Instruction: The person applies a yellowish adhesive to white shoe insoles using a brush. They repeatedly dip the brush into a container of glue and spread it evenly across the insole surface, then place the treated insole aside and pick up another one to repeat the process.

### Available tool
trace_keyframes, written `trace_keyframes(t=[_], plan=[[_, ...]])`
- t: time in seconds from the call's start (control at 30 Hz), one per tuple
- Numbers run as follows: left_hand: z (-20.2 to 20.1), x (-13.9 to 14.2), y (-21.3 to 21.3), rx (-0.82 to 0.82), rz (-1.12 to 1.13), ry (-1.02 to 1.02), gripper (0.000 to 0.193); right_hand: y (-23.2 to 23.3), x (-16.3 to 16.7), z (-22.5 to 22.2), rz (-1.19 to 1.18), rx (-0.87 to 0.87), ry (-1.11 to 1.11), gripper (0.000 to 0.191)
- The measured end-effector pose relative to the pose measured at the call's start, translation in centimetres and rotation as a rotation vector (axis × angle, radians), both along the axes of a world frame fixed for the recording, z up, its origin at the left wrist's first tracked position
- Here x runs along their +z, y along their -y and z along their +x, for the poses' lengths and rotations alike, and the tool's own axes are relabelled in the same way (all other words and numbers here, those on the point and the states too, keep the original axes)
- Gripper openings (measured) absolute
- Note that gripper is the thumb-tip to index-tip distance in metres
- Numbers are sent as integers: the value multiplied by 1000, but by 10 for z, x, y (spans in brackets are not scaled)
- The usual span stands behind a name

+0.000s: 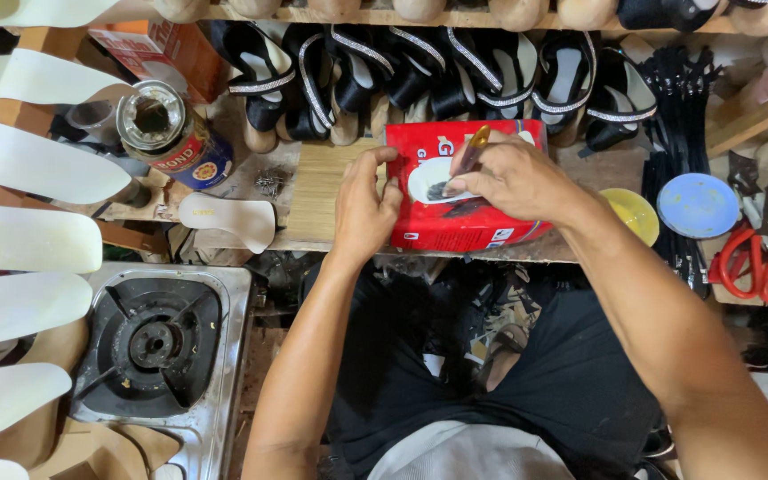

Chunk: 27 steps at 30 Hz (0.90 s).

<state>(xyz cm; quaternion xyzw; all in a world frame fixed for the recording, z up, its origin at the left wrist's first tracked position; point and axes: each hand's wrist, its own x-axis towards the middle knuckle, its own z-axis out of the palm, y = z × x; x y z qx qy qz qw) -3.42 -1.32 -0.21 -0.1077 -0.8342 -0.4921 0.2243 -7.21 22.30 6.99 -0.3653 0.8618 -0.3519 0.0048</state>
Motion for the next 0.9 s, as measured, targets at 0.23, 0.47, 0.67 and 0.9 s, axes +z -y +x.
trace_keyframes(t=[0.23,0.47,0.67,0.9], plan=[[4,4,1,3,24,83,36,-21,2,1,311,-135,-198,32],[4,2,1,2,-11,-27,36,-31,10,23,309,-478,-208,26],[4,0,0,7,23,120,37,-31,-5,36,30,-715,-183,26],[5,-1,0,13,40,81,36,9,-39,12,-107,-648,-261,19]])
